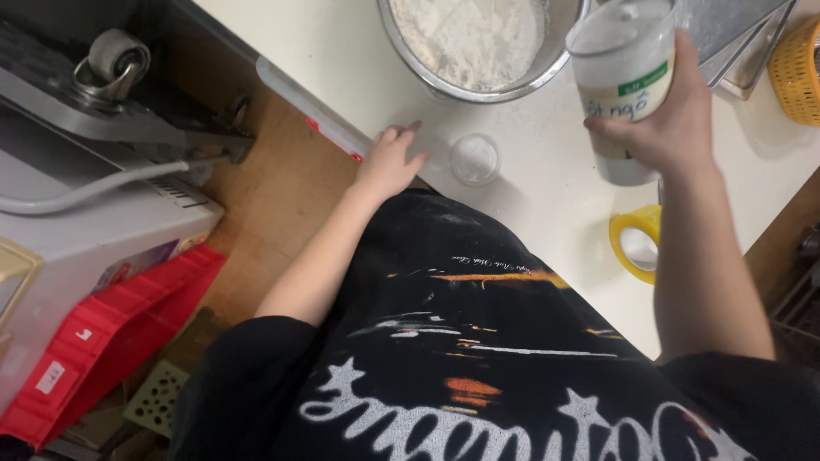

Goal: The person rinses a plastic container at the sink, then pours flour from a paper bag into the container, seals the bag with tape, closes the container lid, and washes their hands at the sink.

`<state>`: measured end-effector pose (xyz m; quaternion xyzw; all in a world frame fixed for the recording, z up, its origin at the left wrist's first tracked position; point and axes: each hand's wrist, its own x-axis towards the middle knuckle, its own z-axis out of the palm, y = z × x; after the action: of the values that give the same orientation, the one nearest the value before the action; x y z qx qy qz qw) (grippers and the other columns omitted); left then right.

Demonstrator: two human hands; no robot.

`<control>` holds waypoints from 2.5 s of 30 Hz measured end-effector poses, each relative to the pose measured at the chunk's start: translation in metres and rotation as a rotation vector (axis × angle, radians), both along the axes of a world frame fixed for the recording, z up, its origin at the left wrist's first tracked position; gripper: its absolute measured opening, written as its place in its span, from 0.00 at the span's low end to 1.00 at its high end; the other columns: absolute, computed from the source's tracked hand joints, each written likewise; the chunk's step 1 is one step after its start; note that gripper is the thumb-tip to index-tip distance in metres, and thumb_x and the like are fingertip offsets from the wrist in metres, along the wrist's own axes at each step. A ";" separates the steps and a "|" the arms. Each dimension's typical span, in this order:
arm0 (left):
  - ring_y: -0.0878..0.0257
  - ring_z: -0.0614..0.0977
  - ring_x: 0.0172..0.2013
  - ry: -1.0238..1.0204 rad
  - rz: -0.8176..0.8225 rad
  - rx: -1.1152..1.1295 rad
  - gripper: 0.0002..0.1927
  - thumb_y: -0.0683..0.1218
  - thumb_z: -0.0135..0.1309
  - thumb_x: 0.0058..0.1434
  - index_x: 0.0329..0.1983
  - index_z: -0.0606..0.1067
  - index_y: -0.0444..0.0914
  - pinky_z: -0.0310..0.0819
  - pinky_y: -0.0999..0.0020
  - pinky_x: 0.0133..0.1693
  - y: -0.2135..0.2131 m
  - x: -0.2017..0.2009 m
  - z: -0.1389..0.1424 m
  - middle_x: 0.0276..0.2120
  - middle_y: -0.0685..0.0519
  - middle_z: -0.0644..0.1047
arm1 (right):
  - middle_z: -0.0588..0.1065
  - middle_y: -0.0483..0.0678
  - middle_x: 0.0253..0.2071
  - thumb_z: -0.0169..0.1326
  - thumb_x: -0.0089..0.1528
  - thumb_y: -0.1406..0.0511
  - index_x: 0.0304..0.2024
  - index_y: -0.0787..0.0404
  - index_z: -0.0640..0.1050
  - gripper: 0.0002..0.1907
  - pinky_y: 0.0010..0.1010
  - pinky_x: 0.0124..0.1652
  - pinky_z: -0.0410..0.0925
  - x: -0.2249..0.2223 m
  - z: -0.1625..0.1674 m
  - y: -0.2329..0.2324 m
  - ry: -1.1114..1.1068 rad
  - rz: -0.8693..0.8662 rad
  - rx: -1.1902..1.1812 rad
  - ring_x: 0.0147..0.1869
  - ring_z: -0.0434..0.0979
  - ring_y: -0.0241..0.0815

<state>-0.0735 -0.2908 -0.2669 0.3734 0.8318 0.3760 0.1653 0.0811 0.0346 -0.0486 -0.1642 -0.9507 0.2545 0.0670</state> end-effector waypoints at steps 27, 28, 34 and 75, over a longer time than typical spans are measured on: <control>0.64 0.79 0.38 -0.532 0.203 0.260 0.26 0.51 0.56 0.67 0.65 0.72 0.36 0.77 0.68 0.44 -0.058 0.030 0.051 0.45 0.52 0.79 | 0.78 0.62 0.51 0.74 0.44 0.45 0.63 0.64 0.72 0.52 0.46 0.46 0.72 -0.127 0.021 0.025 -0.452 0.249 0.716 0.50 0.79 0.61; 0.64 0.79 0.38 -0.532 0.201 0.267 0.25 0.51 0.55 0.67 0.65 0.72 0.36 0.77 0.68 0.44 -0.059 0.030 0.051 0.46 0.52 0.79 | 0.78 0.61 0.51 0.74 0.45 0.45 0.65 0.63 0.71 0.53 0.47 0.46 0.73 -0.129 0.022 0.022 -0.470 0.245 0.709 0.51 0.80 0.61; 0.64 0.79 0.37 -0.532 0.198 0.253 0.26 0.51 0.55 0.66 0.65 0.72 0.36 0.76 0.68 0.43 -0.060 0.032 0.055 0.46 0.52 0.79 | 0.76 0.58 0.55 0.73 0.44 0.47 0.73 0.55 0.66 0.58 0.48 0.46 0.73 -0.136 0.037 -0.002 -0.561 0.220 0.708 0.51 0.80 0.59; 0.64 0.79 0.36 -0.558 0.191 0.198 0.27 0.53 0.55 0.65 0.64 0.72 0.36 0.76 0.67 0.41 -0.063 0.027 0.067 0.43 0.53 0.81 | 0.71 0.57 0.65 0.75 0.43 0.50 0.76 0.56 0.62 0.62 0.48 0.57 0.68 -0.132 0.035 -0.002 -0.437 0.179 0.517 0.63 0.74 0.59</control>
<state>-0.0462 -0.3537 -0.1999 0.1900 0.7450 0.5569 0.3141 -0.0505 0.0325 -0.0134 -0.1083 -0.9862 -0.0311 -0.1211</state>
